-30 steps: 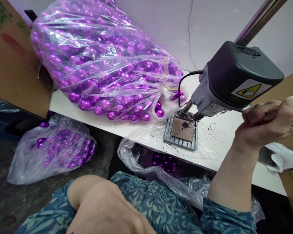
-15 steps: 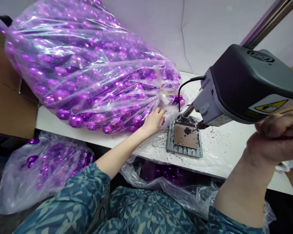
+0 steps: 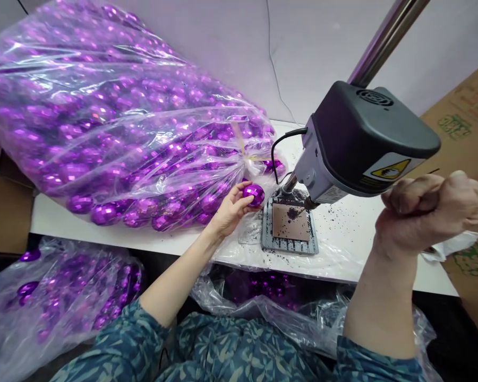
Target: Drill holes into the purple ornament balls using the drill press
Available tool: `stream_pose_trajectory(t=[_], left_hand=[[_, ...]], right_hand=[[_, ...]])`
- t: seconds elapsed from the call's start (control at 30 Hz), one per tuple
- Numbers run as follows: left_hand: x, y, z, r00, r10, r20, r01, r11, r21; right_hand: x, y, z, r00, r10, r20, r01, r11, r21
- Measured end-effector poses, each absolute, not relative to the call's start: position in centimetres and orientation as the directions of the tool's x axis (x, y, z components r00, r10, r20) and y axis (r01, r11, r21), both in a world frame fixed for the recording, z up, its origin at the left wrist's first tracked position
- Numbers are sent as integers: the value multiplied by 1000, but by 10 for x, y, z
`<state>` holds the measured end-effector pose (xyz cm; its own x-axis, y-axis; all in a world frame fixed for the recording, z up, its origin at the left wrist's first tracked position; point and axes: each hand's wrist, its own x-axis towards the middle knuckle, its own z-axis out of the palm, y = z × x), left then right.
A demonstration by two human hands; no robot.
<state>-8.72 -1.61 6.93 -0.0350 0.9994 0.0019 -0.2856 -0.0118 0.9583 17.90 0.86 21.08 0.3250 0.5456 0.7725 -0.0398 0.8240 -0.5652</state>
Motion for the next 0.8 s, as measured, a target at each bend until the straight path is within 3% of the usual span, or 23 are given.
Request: stream_pose_trajectory(t=[0.1, 0.17, 0.23, 0.33, 0.53, 0.8], left_hand=[[-74, -27, 77, 163, 972, -168, -676, 234, 699], [-63, -30, 80, 204, 949, -240, -761, 308, 571], [-54, -29, 78, 185, 941, -284, -789, 314, 527], [-41, -27, 68, 156, 945, -289, -755, 302, 582], [-20, -20, 44, 34, 989, -146, -521, 142, 841], [-6, 4, 16, -15, 1000, 3, -352, -8, 936]], right_hand=[[177, 6, 213, 338, 575, 745, -51, 801, -596], [176, 5, 213, 342, 582, 738, -56, 797, -602], [176, 5, 213, 333, 586, 738, -65, 796, -602], [176, 6, 212, 319, 584, 746, -70, 800, -596], [178, 8, 210, 292, 568, 769, -91, 817, -569], [180, 11, 206, 266, 555, 788, -118, 830, -545]])
